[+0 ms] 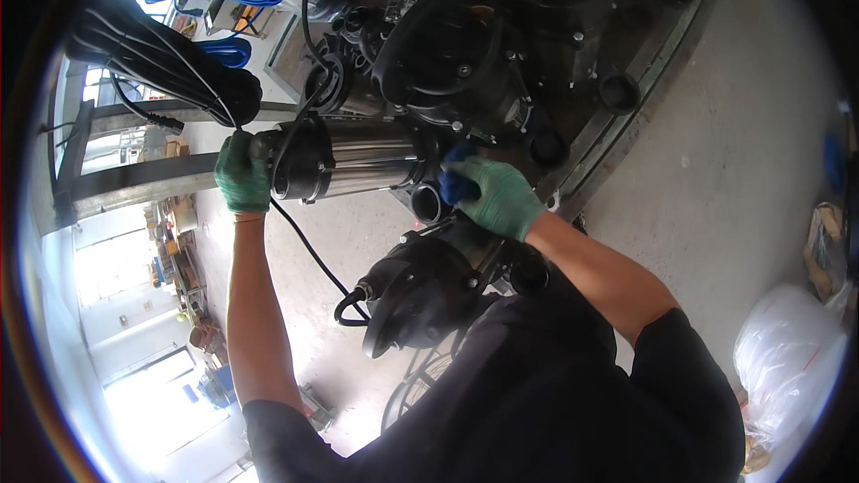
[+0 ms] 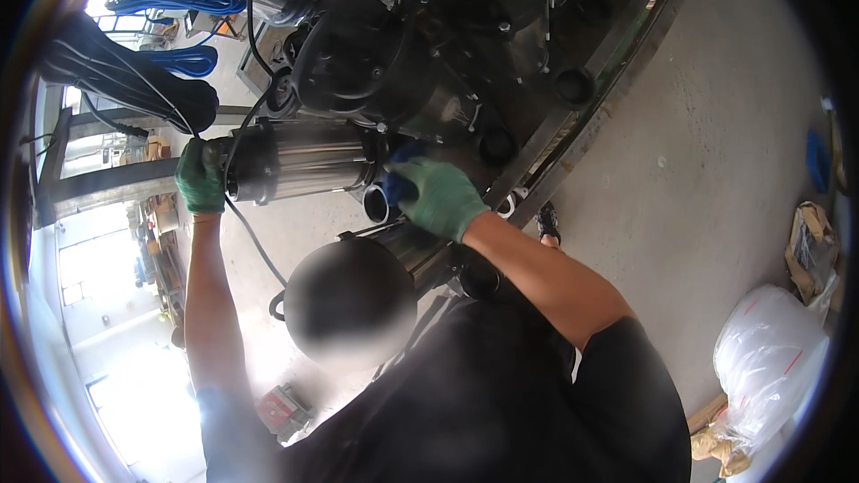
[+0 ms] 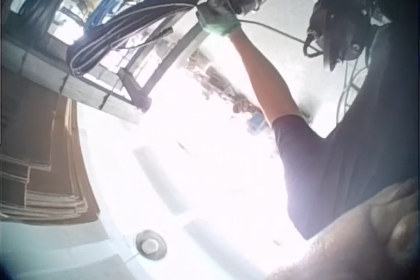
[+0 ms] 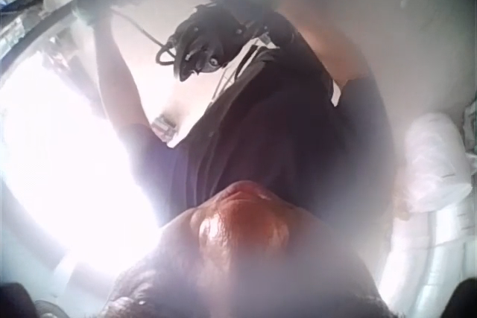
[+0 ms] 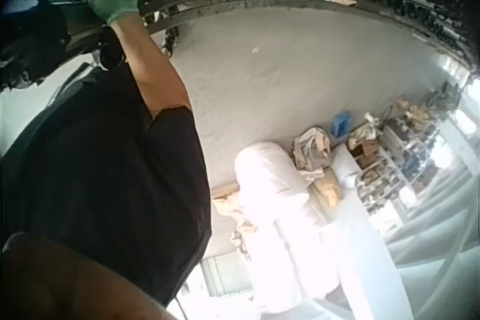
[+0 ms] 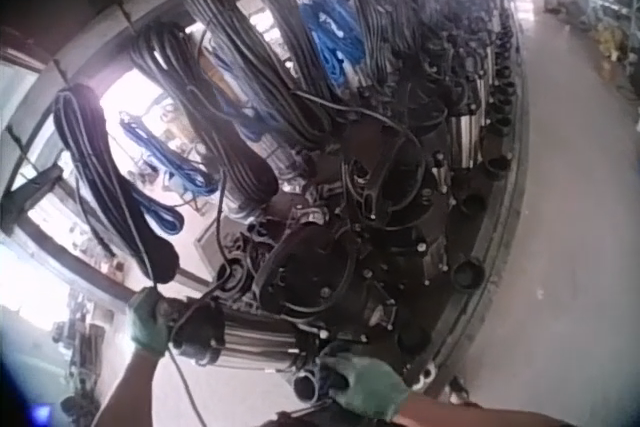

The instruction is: The person wipes the exterior of multiple submersible pumps with a blue cloth while handling them one by one on a workbench.

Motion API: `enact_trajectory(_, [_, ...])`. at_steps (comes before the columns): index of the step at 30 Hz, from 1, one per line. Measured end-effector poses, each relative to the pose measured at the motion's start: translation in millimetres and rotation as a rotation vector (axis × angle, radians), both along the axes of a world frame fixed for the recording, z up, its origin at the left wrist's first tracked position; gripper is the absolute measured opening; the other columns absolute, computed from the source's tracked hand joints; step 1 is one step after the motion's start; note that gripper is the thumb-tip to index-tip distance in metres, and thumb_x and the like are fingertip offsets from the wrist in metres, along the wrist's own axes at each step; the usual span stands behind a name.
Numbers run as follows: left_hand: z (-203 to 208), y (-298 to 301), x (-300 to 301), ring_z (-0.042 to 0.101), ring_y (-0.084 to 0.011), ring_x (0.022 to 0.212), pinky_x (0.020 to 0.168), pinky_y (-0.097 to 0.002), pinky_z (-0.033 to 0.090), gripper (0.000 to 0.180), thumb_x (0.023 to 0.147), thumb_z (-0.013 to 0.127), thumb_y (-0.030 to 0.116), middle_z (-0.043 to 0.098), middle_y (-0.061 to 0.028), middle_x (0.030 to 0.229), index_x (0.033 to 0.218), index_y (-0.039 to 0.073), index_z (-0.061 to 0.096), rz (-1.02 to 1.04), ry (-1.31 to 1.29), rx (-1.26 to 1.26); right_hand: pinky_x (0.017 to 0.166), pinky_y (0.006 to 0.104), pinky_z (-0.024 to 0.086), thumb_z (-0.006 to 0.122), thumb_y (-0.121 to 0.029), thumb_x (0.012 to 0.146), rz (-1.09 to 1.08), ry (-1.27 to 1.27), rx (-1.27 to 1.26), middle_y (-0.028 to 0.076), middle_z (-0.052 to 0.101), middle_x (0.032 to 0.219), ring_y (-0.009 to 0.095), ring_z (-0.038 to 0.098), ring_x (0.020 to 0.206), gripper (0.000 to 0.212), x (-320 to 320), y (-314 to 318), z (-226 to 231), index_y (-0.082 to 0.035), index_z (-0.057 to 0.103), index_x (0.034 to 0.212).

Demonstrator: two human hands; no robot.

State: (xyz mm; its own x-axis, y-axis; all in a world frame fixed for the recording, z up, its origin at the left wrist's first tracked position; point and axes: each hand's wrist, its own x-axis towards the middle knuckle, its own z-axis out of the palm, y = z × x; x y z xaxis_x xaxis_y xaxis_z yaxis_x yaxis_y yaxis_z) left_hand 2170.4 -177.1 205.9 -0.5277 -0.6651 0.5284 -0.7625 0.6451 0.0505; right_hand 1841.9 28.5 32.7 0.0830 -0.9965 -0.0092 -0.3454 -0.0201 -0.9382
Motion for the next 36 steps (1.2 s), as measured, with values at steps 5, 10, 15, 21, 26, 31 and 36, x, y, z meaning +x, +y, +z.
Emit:
enact_trajectory(5, [-4, 2, -7, 0.06, -0.0385, 0.071, 0.065, -0.0452, 0.048, 0.031, 0.103, 0.066, 0.03, 0.062, -0.0163, 0.08, 0.086, 0.004, 0.065, -0.005, 0.023, 0.0, 0.104, 0.0499, 0.053, 0.062, -0.036, 0.1, -0.122, 0.054, 0.016, 0.022, 0.07, 0.13, 0.04, 0.067, 0.119, 0.051, 57, -54, -21, -0.004, 0.064, 0.14])
enact_trajectory(10, [3, 4, -23, 0.06, -0.0396, 0.071, 0.064, -0.0465, 0.047, 0.032, 0.102, 0.068, 0.032, 0.062, -0.0169, 0.08, 0.087, 0.004, 0.063, -0.023, -0.012, 0.0, 0.098, 0.0499, 0.053, 0.055, -0.042, 0.103, -0.028, -0.193, 0.075, 0.028, 0.069, 0.124, 0.046, 0.066, 0.113, 0.05, 56, -153, -29, -0.002, 0.062, 0.132])
enact_trajectory(15, [-2, -1, -11, 0.06, -0.0364, 0.069, 0.065, -0.0426, 0.048, 0.032, 0.104, 0.067, 0.033, 0.061, -0.0159, 0.079, 0.089, 0.004, 0.065, 0.013, -0.058, -0.013, 0.109, 0.0465, 0.05, 0.067, -0.031, 0.098, 0.055, 0.242, -0.016, 0.024, 0.062, 0.14, 0.037, 0.061, 0.127, 0.049, 45, -65, -24, 0.001, 0.064, 0.134])
enact_trajectory(21, [1, 1, -19, 0.061, -0.0352, 0.069, 0.065, -0.0413, 0.049, 0.036, 0.104, 0.066, 0.035, 0.061, -0.0151, 0.079, 0.088, 0.004, 0.065, 0.006, -0.059, -0.016, 0.101, 0.0486, 0.054, 0.072, -0.024, 0.095, 0.014, 0.15, -0.027, 0.026, 0.067, 0.124, 0.04, 0.066, 0.116, 0.042, 35, -32, -41, 0.003, 0.066, 0.126])
enact_trajectory(26, [0, 2, -6, 0.06, -0.0326, 0.067, 0.064, -0.0396, 0.048, 0.035, 0.105, 0.067, 0.034, 0.06, -0.0144, 0.078, 0.089, 0.003, 0.066, 0.004, -0.04, -0.025, 0.095, 0.0494, 0.055, 0.064, -0.024, 0.1, -0.14, 0.123, 0.031, 0.028, 0.07, 0.118, 0.044, 0.068, 0.11, 0.043, 72, -105, -24, -0.001, 0.06, 0.137])
enact_trajectory(31, [-1, 5, -14, 0.06, -0.029, 0.068, 0.065, -0.038, 0.048, 0.034, 0.104, 0.068, 0.034, 0.061, -0.0122, 0.079, 0.091, 0.002, 0.067, -0.054, 0.004, -0.025, 0.111, 0.0496, 0.047, 0.05, -0.051, 0.104, -0.375, 0.048, -0.035, 0.032, 0.063, 0.138, 0.042, 0.064, 0.127, 0.066, 87, -223, -76, -0.002, 0.053, 0.148])
enact_trajectory(36, [-4, 9, -16, 0.061, -0.0331, 0.071, 0.064, -0.041, 0.049, 0.034, 0.098, 0.074, 0.036, 0.063, -0.0132, 0.08, 0.089, 0.005, 0.067, -0.015, 0.042, 0.006, 0.112, 0.05, 0.046, 0.049, -0.05, 0.106, -0.292, -0.075, 0.07, 0.032, 0.061, 0.14, 0.043, 0.061, 0.13, 0.064, 86, -250, -49, 0.0, 0.055, 0.146])
